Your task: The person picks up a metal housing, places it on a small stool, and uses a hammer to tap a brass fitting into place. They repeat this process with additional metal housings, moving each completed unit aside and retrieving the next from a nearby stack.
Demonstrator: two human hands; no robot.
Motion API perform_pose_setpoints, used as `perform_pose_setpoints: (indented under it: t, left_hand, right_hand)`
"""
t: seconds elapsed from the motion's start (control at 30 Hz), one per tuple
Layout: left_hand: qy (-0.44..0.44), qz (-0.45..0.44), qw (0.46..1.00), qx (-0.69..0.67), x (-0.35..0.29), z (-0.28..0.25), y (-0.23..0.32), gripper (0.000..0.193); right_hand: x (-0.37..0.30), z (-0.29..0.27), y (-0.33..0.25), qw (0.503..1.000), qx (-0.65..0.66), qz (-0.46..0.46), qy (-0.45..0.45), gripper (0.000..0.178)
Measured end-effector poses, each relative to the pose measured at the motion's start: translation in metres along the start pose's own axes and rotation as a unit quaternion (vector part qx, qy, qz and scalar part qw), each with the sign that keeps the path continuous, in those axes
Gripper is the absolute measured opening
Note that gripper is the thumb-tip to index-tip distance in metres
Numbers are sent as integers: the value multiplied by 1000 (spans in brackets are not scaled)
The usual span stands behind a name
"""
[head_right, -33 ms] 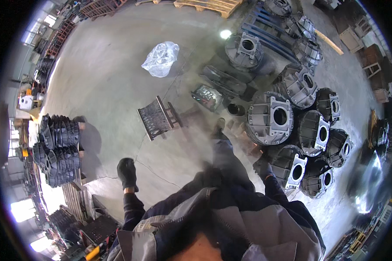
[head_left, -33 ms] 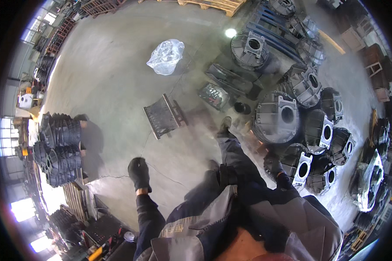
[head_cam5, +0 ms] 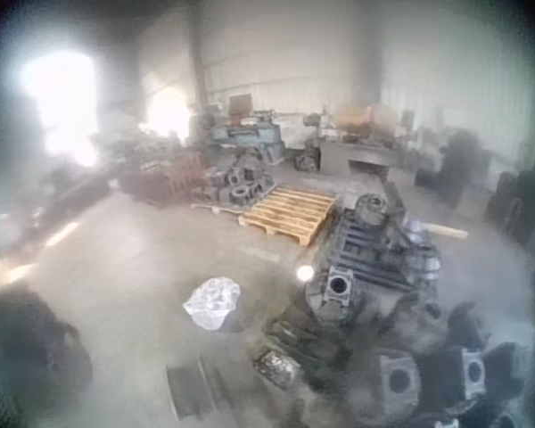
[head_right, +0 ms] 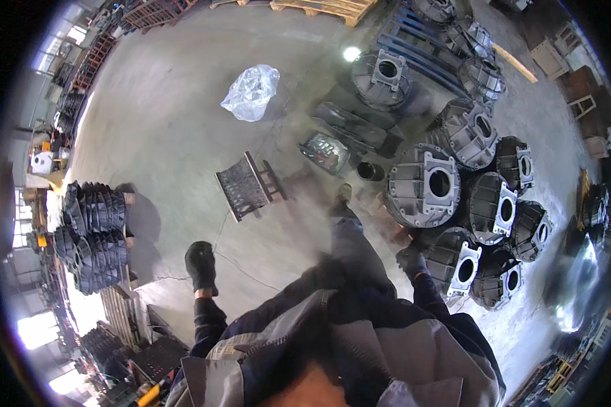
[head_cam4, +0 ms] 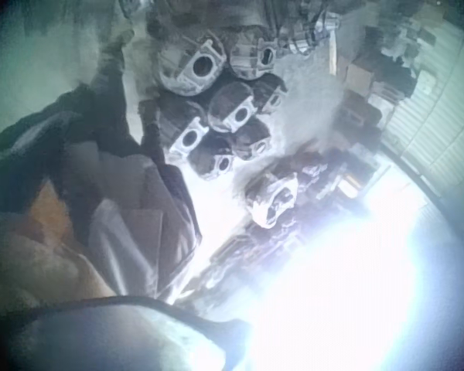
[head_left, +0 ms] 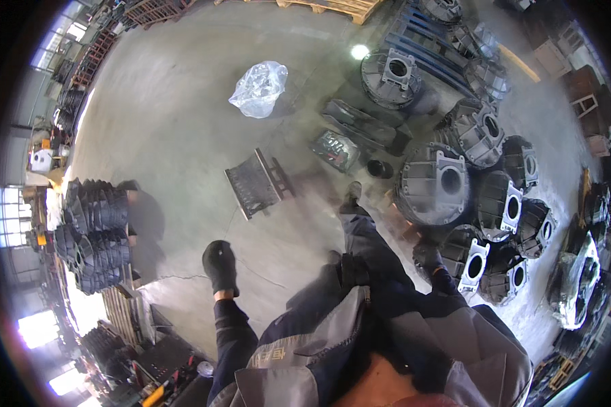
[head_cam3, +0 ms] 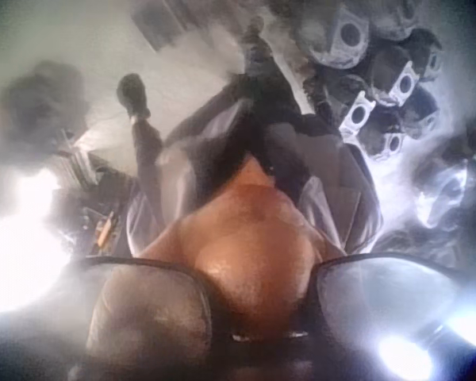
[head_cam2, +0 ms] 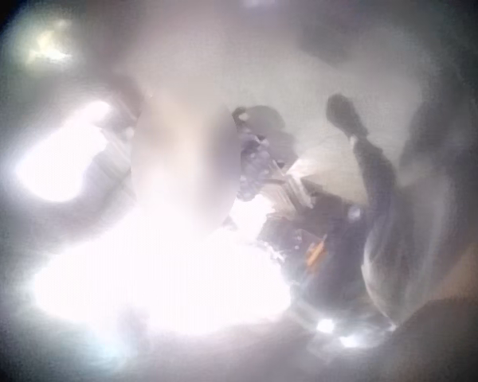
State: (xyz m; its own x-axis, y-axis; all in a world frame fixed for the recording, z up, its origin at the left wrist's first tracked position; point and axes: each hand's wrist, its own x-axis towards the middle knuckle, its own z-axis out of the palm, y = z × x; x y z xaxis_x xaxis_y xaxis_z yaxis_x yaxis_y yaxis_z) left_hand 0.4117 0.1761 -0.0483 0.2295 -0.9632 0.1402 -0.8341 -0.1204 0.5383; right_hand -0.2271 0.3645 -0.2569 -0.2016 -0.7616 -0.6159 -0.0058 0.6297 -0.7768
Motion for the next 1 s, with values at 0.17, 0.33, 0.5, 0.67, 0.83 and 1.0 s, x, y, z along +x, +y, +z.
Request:
perform_pose_setpoints:
  t: [0.17, 0.33, 0.5, 0.67, 0.83, 1.0]
  left_hand:
    - [-25, 19, 985, 171, 75, 38, 69, 29]
    - [-130, -56, 959, 244, 98, 64, 35, 34]
    - [-368, -160, 874, 273, 143, 84, 22, 29]
    - [-438, -133, 841, 288, 241, 136, 37, 29]
    - [-449, -75, 843, 285, 405, 226, 66, 28]
    - [-455, -53, 839, 293, 583, 309, 88, 28]
  right_hand:
    - [133, 14, -48, 999, -20, -22, 23, 23]
    - [197, 13, -203, 978, 112, -170, 46, 25]
    - [300, -5, -319, 958, 61, -276, 52, 43]
    - [436, -4, -316, 955, 8, -270, 118, 30]
    - [588, -10, -365, 928, 343, -91, 110, 32]
    - [754, -15, -407, 924, 316, 50, 207, 28]
